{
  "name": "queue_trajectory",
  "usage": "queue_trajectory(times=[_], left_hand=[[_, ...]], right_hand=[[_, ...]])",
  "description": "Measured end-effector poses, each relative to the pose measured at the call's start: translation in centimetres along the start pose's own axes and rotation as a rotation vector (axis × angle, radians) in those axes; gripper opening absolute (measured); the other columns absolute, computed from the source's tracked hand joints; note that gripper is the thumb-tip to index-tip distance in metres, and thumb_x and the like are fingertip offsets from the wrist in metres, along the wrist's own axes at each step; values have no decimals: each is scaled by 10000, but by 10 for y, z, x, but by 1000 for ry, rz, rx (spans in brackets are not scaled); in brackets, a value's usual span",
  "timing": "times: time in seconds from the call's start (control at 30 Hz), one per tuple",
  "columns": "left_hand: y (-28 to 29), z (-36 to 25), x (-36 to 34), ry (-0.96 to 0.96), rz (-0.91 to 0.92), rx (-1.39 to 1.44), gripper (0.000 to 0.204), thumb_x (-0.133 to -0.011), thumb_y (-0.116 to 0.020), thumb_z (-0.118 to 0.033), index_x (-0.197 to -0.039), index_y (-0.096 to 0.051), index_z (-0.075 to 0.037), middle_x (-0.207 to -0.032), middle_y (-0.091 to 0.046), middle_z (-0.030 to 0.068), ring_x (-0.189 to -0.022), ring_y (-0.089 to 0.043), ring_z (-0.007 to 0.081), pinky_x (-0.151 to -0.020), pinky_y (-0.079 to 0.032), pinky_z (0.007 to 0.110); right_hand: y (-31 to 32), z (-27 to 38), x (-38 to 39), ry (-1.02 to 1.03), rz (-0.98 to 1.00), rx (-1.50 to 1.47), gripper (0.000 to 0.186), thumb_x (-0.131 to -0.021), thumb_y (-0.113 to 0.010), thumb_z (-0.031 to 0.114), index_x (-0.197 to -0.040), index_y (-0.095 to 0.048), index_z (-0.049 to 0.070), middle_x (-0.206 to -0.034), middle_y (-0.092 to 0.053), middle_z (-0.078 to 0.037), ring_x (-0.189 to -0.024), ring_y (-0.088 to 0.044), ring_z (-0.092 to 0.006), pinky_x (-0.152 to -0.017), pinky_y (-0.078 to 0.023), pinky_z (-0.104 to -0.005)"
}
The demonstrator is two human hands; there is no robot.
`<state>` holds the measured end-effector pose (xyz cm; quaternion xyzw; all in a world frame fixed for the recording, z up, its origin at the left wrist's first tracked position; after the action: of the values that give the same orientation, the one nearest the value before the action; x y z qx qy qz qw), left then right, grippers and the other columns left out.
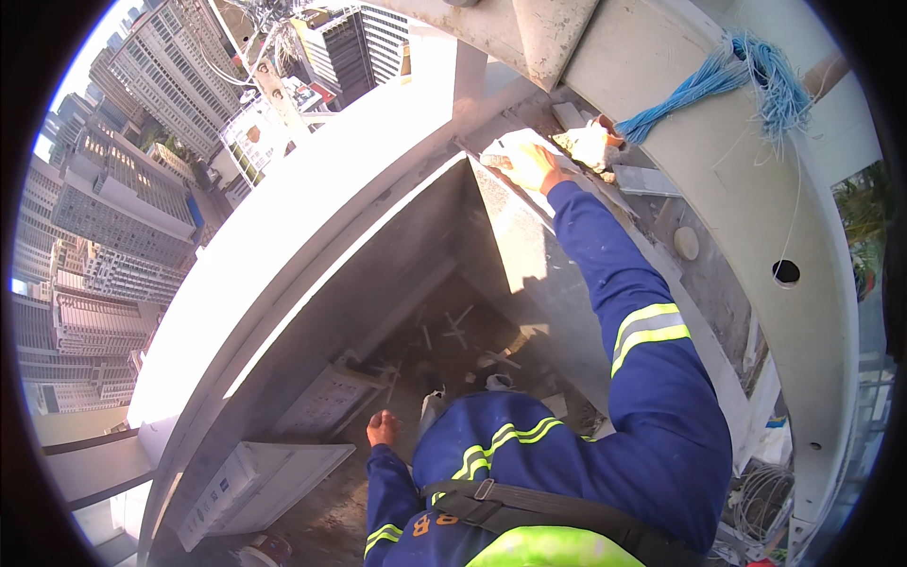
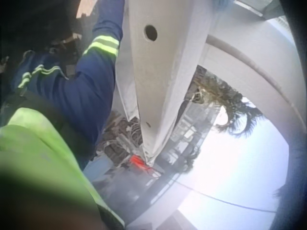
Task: The person hammers a metal rod into a curved metal structure, then uses a sanding block to smooth the surface. The person handles a hammer, metal rod, and sanding block while working on the structure.
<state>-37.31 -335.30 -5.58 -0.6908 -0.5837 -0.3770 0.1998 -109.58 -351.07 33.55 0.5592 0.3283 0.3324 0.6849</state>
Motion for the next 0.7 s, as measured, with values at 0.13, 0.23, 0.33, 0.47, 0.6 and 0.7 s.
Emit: queue_trajectory(times=[0.13, 0.23, 0.33, 0.47, 0.6, 0.7], left_hand=[[17, 35, 0, 131, -33, -45, 357, -1024, -671, -307, -1190, -666, 9, -909, -738, 101, -716, -723, 215, -612, -603, 376], [31, 54, 6, 173, -69, -86, 332, -1021, -677, -268, -1190, -663, 18, -899, -738, 107, -697, -719, 221, -605, -598, 377], [38, 64, 18, 207, -106, 56, 298, -1016, -685, -234, -1169, -663, 21, -867, -727, 103, -683, -708, 219, -593, -584, 373], [35, 60, 29, 150, -123, 152, 271, -1015, -689, -227, -1150, -666, 7, -829, -707, 92, -664, -685, 207, -576, -564, 371], [21, 60, 27, 185, -86, 96, 258, -1012, -687, -224, -1146, -668, -4, -806, -692, 83, -655, -665, 194, -570, -557, 371], [11, 45, 15, 129, -15, -25, 283, -1010, -695, -258, -1149, -673, -12, -832, -697, 82, -674, -666, 192, -577, -562, 370]], right_hand=[[-11, 19, -9, 137, -44, -90, 232, -814, -702, 215, -1013, -761, 112, -1066, -749, -166, -1031, -706, -392, -907, -568, -485], [-12, 28, -14, 236, -132, -84, 314, -810, -773, 302, -1037, -754, 87, -1007, -748, -181, -973, -712, -396, -849, -564, -496], [0, 23, -6, 169, -173, -139, 309, -828, -780, 314, -1047, -750, 97, -992, -744, -177, -942, -712, -396, -825, -565, -500], [65, 45, 39, 254, -445, -265, 298, -866, -767, 309, -1066, -737, 91, -979, -737, -184, -924, -708, -402, -784, -571, -487], [46, 80, 75, 214, 184, -87, 285, -864, -744, 240, -1038, -722, 15, -951, -731, -259, -921, -704, -451, -801, -570, -495], [83, 90, 78, 205, 5, -411, 262, -855, -756, 213, -1012, -724, 6, -982, -729, -266, -892, -703, -464, -814, -568, -482]])
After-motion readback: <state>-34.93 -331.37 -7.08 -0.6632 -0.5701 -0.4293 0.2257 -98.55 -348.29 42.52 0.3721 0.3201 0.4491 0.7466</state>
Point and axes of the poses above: each hand's wrist, its own x-axis away from the middle knuckle, its own y-axis out of the back of the hand, z = x × y, the point moved 9 cm from there along -x, towards the middle knuckle
